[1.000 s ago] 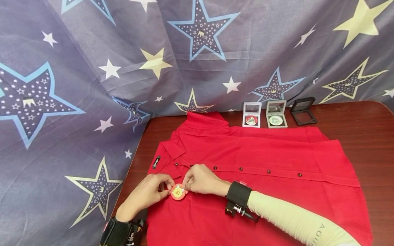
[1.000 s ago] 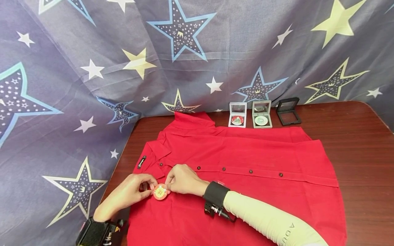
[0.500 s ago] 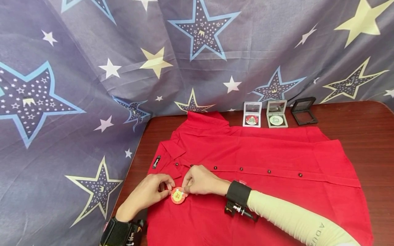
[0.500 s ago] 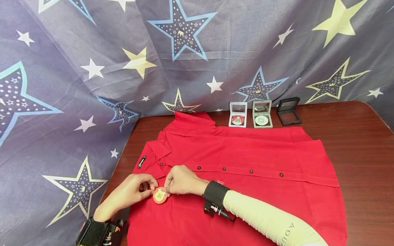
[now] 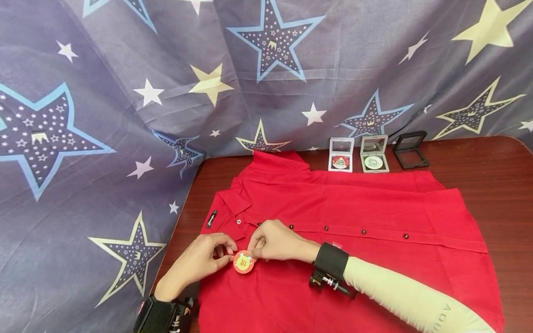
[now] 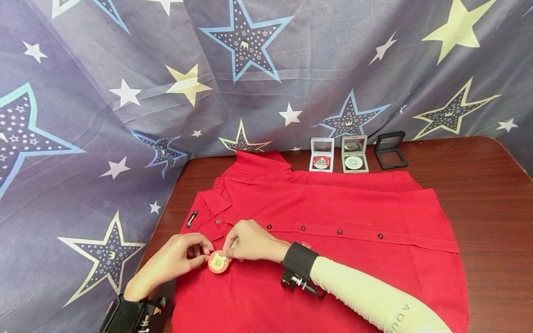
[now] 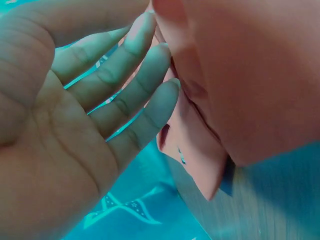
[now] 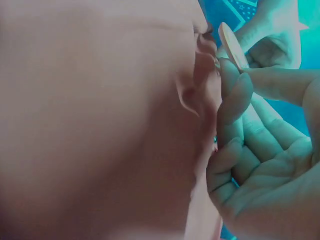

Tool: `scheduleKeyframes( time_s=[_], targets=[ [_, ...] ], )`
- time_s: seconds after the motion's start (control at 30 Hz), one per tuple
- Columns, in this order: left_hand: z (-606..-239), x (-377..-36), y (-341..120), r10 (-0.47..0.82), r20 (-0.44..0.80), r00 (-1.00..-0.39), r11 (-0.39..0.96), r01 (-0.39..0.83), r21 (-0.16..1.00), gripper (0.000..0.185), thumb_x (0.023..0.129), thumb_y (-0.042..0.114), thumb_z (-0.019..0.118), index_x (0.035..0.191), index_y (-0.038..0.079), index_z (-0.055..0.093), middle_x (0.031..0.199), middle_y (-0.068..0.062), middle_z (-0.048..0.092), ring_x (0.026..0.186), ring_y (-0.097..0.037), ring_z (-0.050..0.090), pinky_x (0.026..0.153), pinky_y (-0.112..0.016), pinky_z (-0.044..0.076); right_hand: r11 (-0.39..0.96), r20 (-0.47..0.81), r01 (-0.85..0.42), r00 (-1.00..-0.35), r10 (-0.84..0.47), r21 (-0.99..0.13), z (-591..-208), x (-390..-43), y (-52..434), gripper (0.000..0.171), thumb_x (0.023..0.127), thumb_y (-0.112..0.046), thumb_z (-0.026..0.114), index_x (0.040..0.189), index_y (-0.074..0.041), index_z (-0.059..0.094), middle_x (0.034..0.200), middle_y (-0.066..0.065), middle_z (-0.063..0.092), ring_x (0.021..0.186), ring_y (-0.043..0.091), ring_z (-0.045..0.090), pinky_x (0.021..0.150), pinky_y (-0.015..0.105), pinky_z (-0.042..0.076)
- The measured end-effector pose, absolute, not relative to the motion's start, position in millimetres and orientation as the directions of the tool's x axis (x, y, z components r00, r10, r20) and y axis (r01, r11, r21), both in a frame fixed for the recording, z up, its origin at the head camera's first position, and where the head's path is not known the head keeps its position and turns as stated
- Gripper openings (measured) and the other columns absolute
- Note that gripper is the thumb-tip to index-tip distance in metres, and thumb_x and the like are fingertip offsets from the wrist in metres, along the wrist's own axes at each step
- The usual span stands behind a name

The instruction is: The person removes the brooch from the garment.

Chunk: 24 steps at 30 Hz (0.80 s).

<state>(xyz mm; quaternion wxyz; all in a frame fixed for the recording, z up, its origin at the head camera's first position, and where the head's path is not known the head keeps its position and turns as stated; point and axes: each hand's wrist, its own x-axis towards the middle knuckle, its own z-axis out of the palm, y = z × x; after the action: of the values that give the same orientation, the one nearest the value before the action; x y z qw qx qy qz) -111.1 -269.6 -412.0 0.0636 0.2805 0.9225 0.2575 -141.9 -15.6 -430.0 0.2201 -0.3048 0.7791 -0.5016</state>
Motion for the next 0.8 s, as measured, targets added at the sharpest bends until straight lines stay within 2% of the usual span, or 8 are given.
scheduleKeyframes(
  time_s=[0.07,0.3,0.5,0.63,0.8],
  targets=[
    [-410,-111,-266,0.557,0.03,-0.83,0.696,0.486,0.529,0.025,0.079,0.003,0.082,0.092,0.021,0.071,0.082,0.016,0.064,0.067,-0.003,0.059,0.06,-0.027,0.053,0.286,0.002,-0.284,-0.712,-0.702,-0.915,-429,-143,-10,0.012,0.085,-0.005,0.075,0.084,-0.015,0.081,0.07,-0.006,0.074,0.054,0.003,0.064,0.054,0.018,0.048],
    [-404,-110,-255,0.563,0.033,-0.826,0.661,0.474,0.582,0.028,0.081,0.007,0.085,0.096,0.026,0.071,0.086,0.012,0.069,0.071,-0.004,0.061,0.061,-0.031,0.055,0.248,0.153,-0.431,-0.705,-0.692,-0.867,-426,-148,11,0.013,0.086,-0.008,0.075,0.085,-0.019,0.08,0.068,-0.016,0.066,0.06,0.0,0.057,0.059,0.017,0.046],
    [-405,-109,-246,0.541,0.046,-0.84,0.662,0.458,0.594,0.026,0.083,0.01,0.085,0.096,0.028,0.07,0.086,0.019,0.065,0.071,-0.005,0.062,0.061,-0.033,0.056,0.231,0.19,-0.448,-0.714,-0.674,-0.864,-425,-150,24,0.009,0.089,-0.012,0.077,0.087,-0.02,0.08,0.071,-0.015,0.068,0.066,0.002,0.063,0.062,0.02,0.052],
    [-409,-108,-237,0.527,0.066,-0.847,0.635,0.445,0.631,0.028,0.084,0.011,0.084,0.101,0.029,0.07,0.087,0.017,0.065,0.072,-0.006,0.062,0.062,-0.032,0.055,0.245,0.19,-0.45,-0.724,-0.663,-0.859,-423,-149,33,0.007,0.09,-0.015,0.078,0.089,-0.021,0.08,0.076,-0.016,0.071,0.07,0.001,0.067,0.065,0.023,0.055],
    [-414,-105,-224,0.537,0.069,-0.841,0.562,0.417,0.714,0.027,0.085,0.013,0.083,0.105,0.027,0.07,0.089,0.014,0.066,0.072,-0.009,0.064,0.062,-0.031,0.056,0.278,0.187,-0.458,-0.738,-0.648,-0.845,-421,-145,48,0.007,0.091,-0.018,0.078,0.091,-0.024,0.08,0.076,-0.017,0.071,0.068,0.003,0.065,0.065,0.024,0.054]
  ],
)
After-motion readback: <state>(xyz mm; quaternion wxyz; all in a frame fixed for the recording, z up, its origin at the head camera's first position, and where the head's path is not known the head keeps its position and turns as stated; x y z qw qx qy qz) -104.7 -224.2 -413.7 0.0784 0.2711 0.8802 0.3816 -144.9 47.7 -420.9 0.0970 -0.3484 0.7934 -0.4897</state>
